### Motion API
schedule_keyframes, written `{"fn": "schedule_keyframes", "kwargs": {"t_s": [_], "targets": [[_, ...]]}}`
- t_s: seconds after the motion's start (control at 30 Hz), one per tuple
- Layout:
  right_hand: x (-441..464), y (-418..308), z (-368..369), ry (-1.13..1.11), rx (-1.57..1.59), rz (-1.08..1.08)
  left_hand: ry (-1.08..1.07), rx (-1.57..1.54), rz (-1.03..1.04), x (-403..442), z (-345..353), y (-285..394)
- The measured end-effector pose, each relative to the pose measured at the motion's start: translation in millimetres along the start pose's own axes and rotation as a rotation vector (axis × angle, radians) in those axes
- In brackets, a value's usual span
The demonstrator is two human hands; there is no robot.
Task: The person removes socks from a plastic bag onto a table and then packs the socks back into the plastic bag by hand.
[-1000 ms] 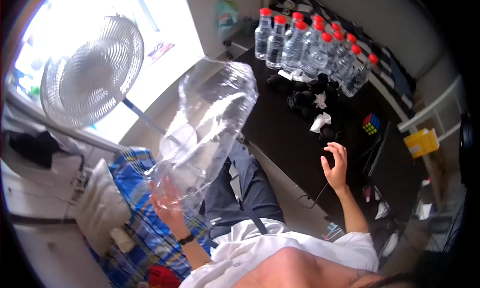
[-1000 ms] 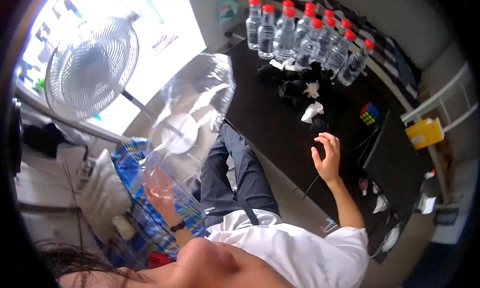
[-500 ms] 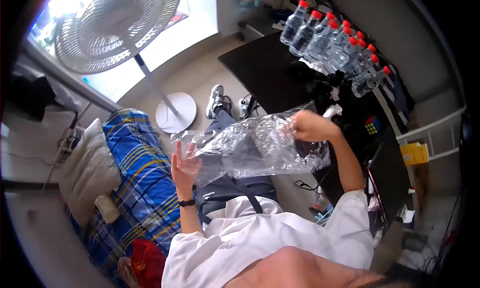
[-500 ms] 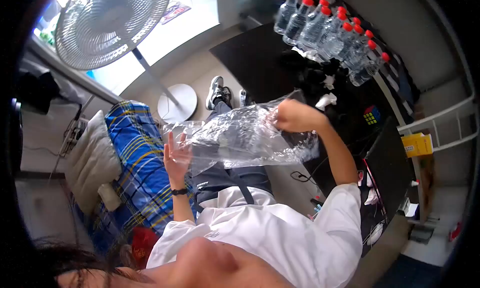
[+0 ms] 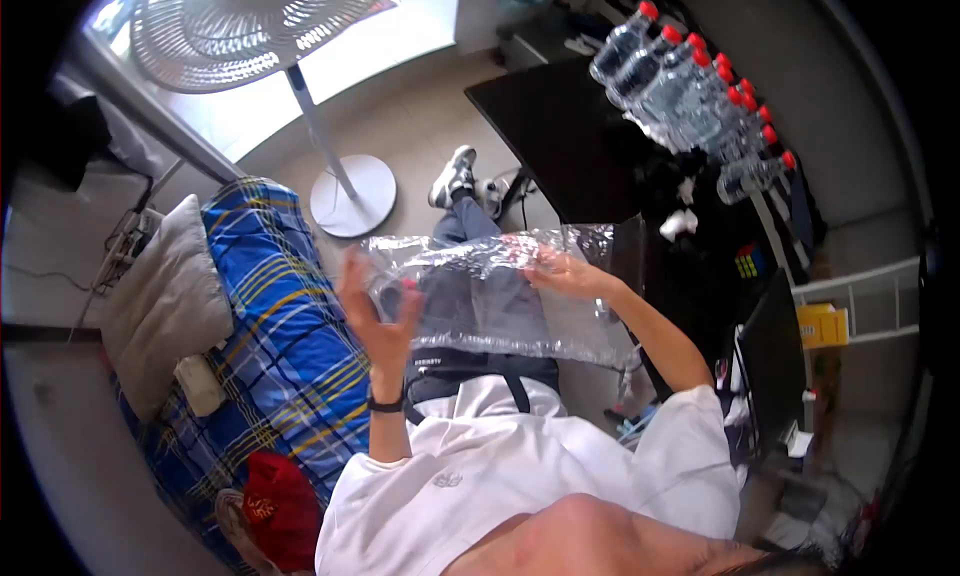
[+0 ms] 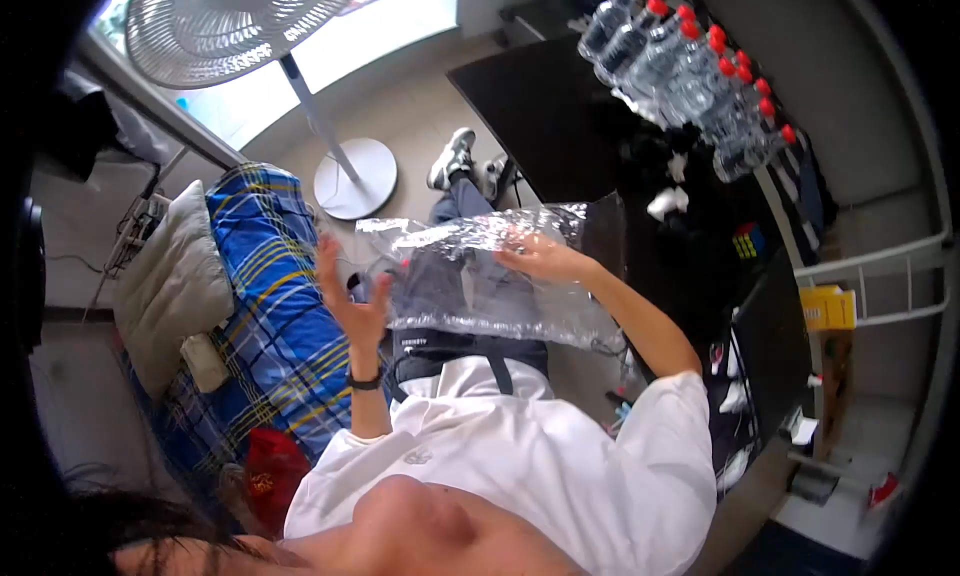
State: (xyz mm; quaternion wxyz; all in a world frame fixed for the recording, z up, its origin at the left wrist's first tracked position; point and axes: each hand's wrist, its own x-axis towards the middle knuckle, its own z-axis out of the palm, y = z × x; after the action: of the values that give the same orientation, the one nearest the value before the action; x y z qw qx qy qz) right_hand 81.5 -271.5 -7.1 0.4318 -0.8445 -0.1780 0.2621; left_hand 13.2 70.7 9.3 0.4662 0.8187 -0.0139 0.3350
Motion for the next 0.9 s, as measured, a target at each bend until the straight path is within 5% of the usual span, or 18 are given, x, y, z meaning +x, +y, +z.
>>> {"fn": "schedule_keyframes", "kwargs": {"t_s": [0.1,0.13,0.17,0.33,0.43,0.5,0.63,0.67,0.73,0.9], "targets": [[1,-48,4,-0.310,0.546,0.186,-0.500,-0.016,0.398,-5,31,73],[2,-61,8,-0.444,0.877,0.230,-0.511,-0.020,0.400,-10,44,81],[3,-40,24,-0.536,1.047,-0.031,-0.572,0.013,0.427,-16,58,87],[-15,-54,19,-0.344,1.150,0.066,-0.487,-0.026,0.332,-34,88,69],[-49,-92,-33,-0.233,0.254,-0.074,-0.473,-0.014,0.314,-26,82,61],[-80,-111,-73,-0.026,0.155,-0.303,-0.471,-0.021,0.212,-20,74,56],[-120,-88,-140,0.736,-0.165,-0.136,-0.379,-0.060,0.165,-15,75,52],[-124,-64,-153,0.891,-0.539,-0.038,-0.375,-0.042,0.162,-13,74,52],[-134,-31,-162,0.911,-0.893,0.341,-0.376,-0.017,0.166,-9,74,55],[-136,23,-167,0.684,-0.792,0.473,-0.377,-0.056,0.185,-5,72,67]]}}
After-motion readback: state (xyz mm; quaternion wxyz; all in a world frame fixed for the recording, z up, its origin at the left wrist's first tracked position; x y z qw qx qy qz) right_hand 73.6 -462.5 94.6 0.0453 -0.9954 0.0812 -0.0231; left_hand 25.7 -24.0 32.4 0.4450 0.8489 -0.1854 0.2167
